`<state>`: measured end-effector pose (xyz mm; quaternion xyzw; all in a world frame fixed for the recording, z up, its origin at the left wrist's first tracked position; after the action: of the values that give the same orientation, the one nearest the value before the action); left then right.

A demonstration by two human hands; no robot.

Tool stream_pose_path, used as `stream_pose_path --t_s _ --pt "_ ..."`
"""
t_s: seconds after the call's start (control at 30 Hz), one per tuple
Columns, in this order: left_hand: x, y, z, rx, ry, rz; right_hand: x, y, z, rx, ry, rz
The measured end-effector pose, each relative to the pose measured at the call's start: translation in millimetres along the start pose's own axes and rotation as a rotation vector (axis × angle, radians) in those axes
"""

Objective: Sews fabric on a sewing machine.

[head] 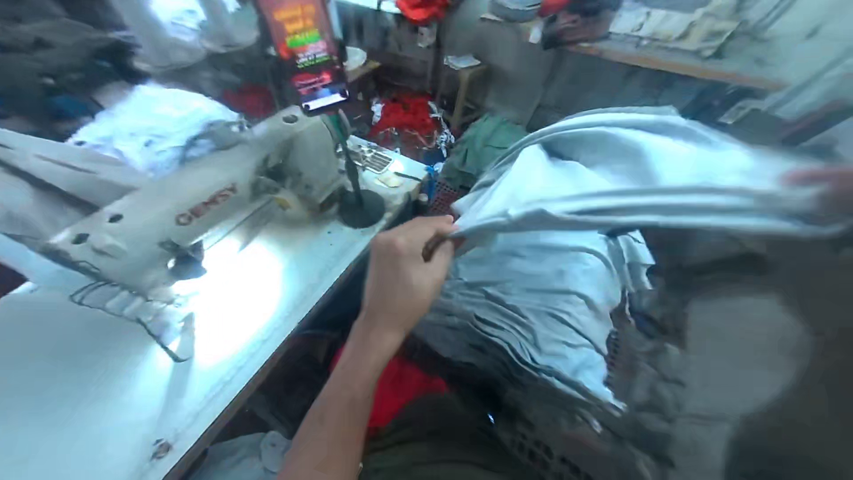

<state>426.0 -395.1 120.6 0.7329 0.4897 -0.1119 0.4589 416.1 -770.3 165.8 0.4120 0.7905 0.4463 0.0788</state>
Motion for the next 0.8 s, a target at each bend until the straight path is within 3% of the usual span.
stream_pose_path --t_s 0.03,0.17,0.23,0.27,0.33,0.4,0.47,0.53,0.6,0.67,0.73,0.8 --pt "30 -4 35 0.061 -0.072 -0.094 0 -22 16 0.144 -0.031 0.184" --pt "143 -89 149 0.428 -0.033 -0.382 -10 -162 133 1.043 0.088 0.498" --pt "180 -149 171 0.523 -0.013 -0.474 10 -236 184 1.430 0.224 0.526" --pt "191 -176 171 0.514 -0.032 -0.500 16 -265 202 1.543 0.265 0.477" --pt "198 -214 146 0.413 -0.090 -0.567 13 -277 229 1.511 0.232 0.285" --pt "192 -240 94 0.268 -0.123 -0.668 36 -230 256 1.320 0.297 0.095" --pt "184 -272 29 0.064 -0.141 -0.777 103 -164 290 1.158 0.476 -0.003" --pt "175 -318 -36 -0.174 -0.135 -0.882 184 -133 338 1.133 0.625 0.008" --pt "170 -381 -90 -0.414 -0.057 -0.941 258 -148 399 1.293 0.718 0.058" --pt "161 -450 -134 -0.606 0.102 -1.031 324 -199 449 1.581 0.698 0.050" --pt "145 -509 -169 -0.744 0.295 -1.154 370 -267 475 1.802 0.611 -0.091" --pt "134 -550 -195 -0.803 0.438 -1.285 398 -314 475 1.897 0.588 -0.210"
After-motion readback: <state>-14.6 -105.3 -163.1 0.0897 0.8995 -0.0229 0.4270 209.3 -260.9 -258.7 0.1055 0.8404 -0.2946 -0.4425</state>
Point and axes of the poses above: each hand's wrist, its own y-axis towards the middle knuckle, its own z-axis out of the palm, x = y × z, the point moved 9 cm from there along y, towards the middle knuckle, and after that the axes turned 1 degree about y, right-handed, at the moved point
